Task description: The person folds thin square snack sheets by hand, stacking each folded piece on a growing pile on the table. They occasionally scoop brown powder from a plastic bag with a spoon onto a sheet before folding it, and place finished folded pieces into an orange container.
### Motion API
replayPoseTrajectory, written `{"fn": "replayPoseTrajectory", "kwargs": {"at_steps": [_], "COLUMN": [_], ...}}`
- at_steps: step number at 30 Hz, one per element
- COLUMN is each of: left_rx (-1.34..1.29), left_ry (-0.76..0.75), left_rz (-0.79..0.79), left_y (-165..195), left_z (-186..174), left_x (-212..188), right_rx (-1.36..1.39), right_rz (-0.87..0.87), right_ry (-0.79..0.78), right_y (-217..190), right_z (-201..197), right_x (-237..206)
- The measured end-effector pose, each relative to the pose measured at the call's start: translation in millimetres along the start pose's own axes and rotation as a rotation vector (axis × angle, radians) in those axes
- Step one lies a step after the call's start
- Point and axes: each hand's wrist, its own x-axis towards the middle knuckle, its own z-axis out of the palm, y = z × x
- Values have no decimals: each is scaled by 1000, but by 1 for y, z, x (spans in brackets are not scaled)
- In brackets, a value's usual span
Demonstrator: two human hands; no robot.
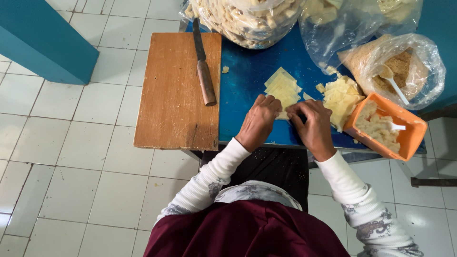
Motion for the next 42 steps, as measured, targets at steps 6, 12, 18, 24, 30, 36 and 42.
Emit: {"fn": "replayPoseTrajectory", "kwargs": {"at_steps": [6, 12, 18, 24, 30, 36, 42], "left_rx": [-30, -75, -125, -176, -59, -51, 40], "left_ry": [-55, -67, -78, -108, -90, -82, -57], "left_rz": [-16, 5, 14, -11, 27, 32, 62], "left_y": [0, 0, -13, -20, -22, -23, -19], "left_z": [-4, -8, -9, -13, -12, -14, -18], "left_x": [-4, -8, -2, 2, 5, 1, -7], "right_rx": [-97, -178, -49, -48, 28, -140, -314], "right_rz": [-144, -219, -212, -90, -73, -201, -211], "right_ry": [0, -15, -60, -95, -61, 11, 37], "right_y": [-7, -12, -7, 0, -3, -9, -18], "right_z": [-4, -3, 0, 9, 12, 18, 26], "right_x": [-8, -5, 1, 12, 12, 6, -1]}}
